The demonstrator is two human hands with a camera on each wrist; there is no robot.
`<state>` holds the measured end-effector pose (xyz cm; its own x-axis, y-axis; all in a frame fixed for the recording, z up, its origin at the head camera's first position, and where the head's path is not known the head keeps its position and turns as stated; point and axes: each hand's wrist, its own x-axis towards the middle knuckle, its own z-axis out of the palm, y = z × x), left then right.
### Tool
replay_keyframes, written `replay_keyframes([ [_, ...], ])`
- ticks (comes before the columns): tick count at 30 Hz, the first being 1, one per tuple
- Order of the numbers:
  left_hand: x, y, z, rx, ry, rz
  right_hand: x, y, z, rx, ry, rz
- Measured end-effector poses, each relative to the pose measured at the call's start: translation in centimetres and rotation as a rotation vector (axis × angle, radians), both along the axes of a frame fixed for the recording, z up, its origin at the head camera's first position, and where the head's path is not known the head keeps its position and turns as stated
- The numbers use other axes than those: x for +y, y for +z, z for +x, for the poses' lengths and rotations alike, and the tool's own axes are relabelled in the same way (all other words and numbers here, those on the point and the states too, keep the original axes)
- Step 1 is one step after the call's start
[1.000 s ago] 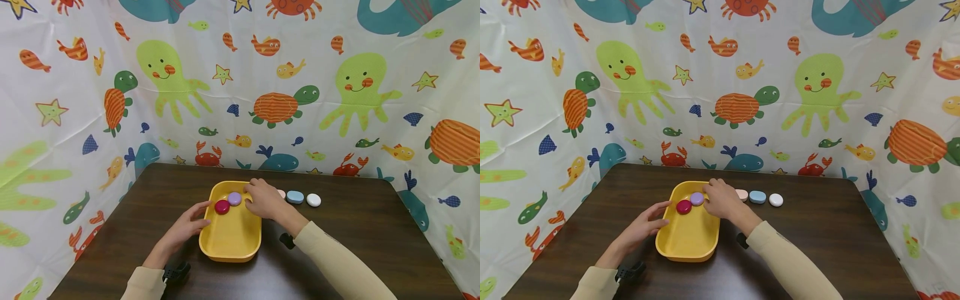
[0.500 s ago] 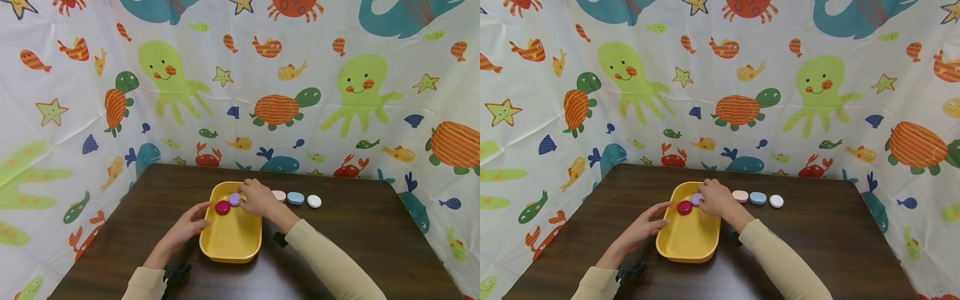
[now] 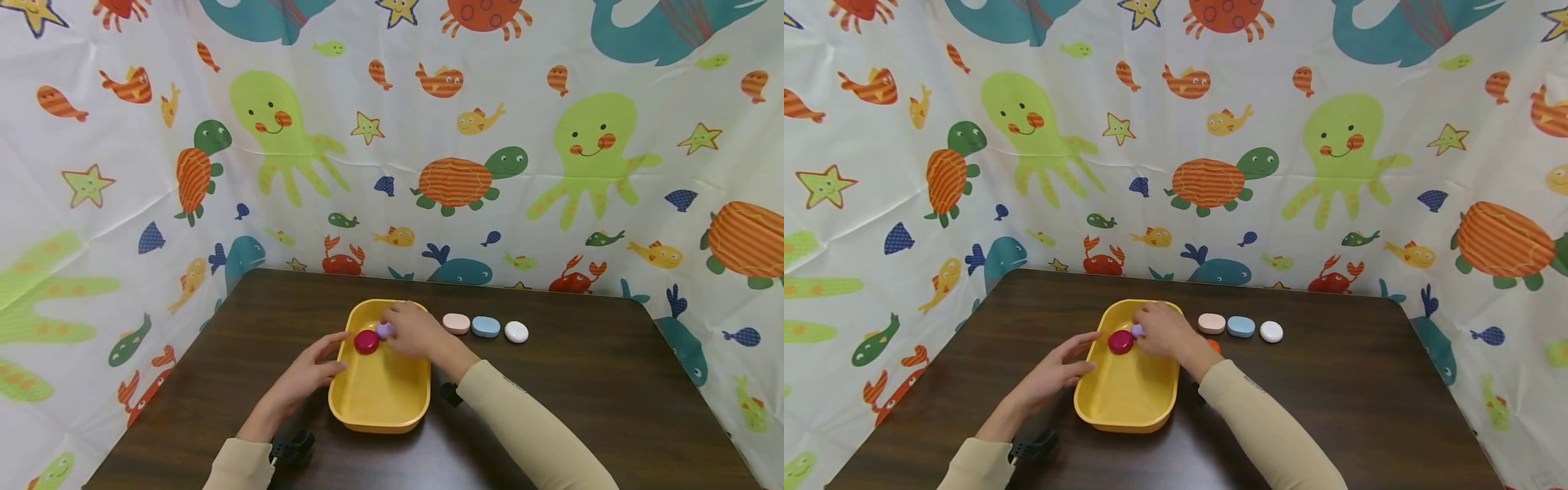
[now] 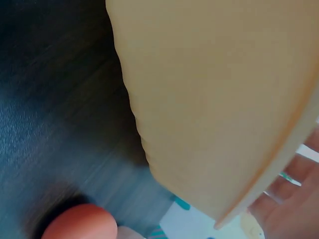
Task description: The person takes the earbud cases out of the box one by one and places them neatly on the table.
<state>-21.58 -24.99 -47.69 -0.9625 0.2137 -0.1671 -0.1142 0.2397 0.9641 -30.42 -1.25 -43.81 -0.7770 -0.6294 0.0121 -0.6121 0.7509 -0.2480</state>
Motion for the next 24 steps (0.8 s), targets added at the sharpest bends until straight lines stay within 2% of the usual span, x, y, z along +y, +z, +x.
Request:
replay_keyframes([
  [7, 0.0, 0.0, 0.1, 0.007, -0.016, 0.001, -0.4, -0.8, 0.1, -0.003, 0.057, 0.028],
  [14, -0.1, 0.0, 0.2, 0.005, -0.021, 0.004, -1.0, -1.0, 0.2, -0.076, 0.029, 0.058],
  [24, -0.2, 0.2, 0.3, 0.008, -0.01, -0.009, -1.5, -1.5, 0.0, -0.101, 0.039, 0.098],
])
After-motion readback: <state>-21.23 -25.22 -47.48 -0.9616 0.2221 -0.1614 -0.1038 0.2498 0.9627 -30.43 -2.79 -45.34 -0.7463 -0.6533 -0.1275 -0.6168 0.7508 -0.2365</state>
